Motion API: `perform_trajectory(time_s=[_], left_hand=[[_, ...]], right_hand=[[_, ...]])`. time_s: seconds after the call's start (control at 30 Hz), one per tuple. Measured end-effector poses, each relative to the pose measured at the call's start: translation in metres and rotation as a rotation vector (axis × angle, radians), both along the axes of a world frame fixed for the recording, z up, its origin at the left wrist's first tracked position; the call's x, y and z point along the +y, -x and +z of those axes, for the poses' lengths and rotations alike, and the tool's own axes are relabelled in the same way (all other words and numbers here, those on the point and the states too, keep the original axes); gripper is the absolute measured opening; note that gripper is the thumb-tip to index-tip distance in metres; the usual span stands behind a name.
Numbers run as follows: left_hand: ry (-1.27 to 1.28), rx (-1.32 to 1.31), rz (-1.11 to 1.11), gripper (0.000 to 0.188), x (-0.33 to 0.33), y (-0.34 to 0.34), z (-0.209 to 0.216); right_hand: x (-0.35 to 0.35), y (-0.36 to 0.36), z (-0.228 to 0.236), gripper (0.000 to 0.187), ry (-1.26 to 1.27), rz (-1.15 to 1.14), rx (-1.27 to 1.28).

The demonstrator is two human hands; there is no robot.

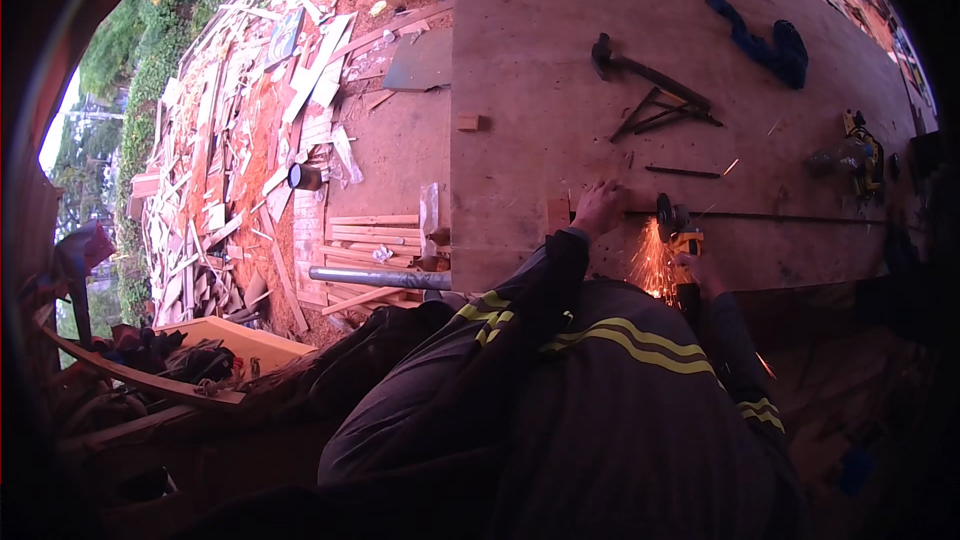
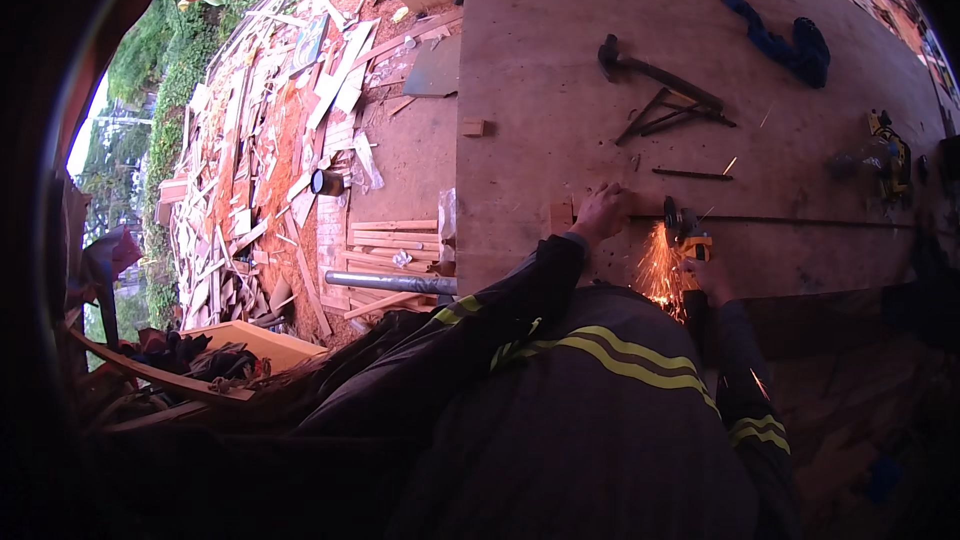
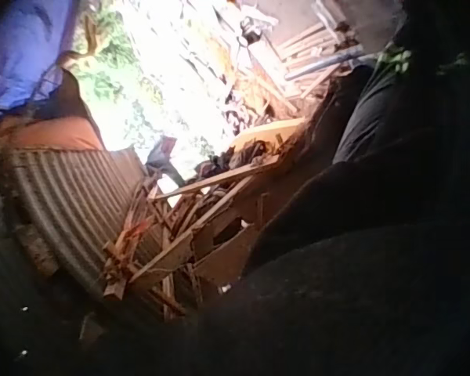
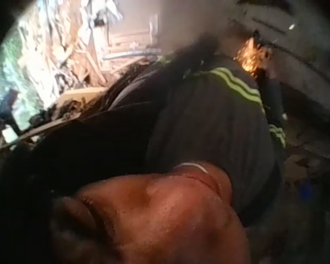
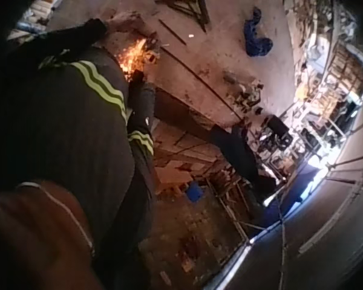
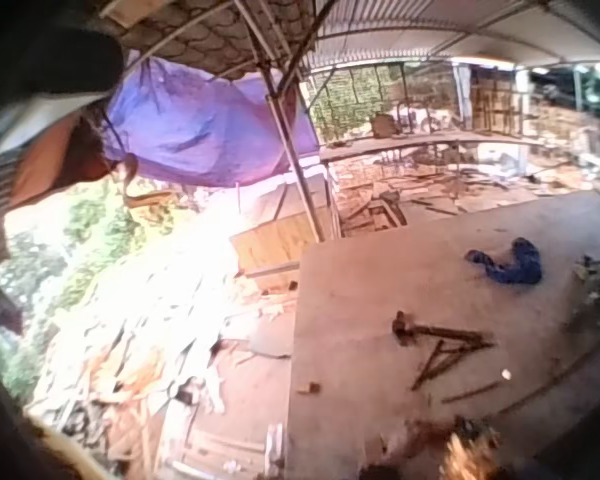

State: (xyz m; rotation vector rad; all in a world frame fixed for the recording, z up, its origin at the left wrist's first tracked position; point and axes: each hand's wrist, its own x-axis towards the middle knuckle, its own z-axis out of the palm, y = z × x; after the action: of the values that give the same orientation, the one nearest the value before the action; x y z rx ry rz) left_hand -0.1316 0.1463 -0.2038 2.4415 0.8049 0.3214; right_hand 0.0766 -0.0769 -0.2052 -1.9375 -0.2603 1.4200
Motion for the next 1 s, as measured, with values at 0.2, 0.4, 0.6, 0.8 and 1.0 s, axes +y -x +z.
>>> perform_trajectory(time_s=[0.2,0.4,0.6,0.8,1.0], left_hand=[[0.000,0.008,-0.007,0.047,-0.001,-0.001,0.003],[0.027,-0.012,-0.007,0.047,0.000,-0.003,-0.001],[0.028,0.023,-0.021,0.048,0.001,-0.003,-0.001],[0.012,0.009,-0.011,0.050,0.000,-0.003,0.002],[0.004,0.017,-0.027,0.045,0.002,-0.002,0.000]], right_hand=[[0.002,0.004,0.021,0.018,0.014,0.061,-0.016],[0.008,0.009,0.041,0.014,0.045,0.058,-0.086],[0.006,0.007,0.034,0.016,-0.052,0.042,-0.058],[0.004,0.005,0.033,0.017,0.029,0.012,0.029],[0.008,0.006,0.032,0.021,0.032,0.033,0.002]])
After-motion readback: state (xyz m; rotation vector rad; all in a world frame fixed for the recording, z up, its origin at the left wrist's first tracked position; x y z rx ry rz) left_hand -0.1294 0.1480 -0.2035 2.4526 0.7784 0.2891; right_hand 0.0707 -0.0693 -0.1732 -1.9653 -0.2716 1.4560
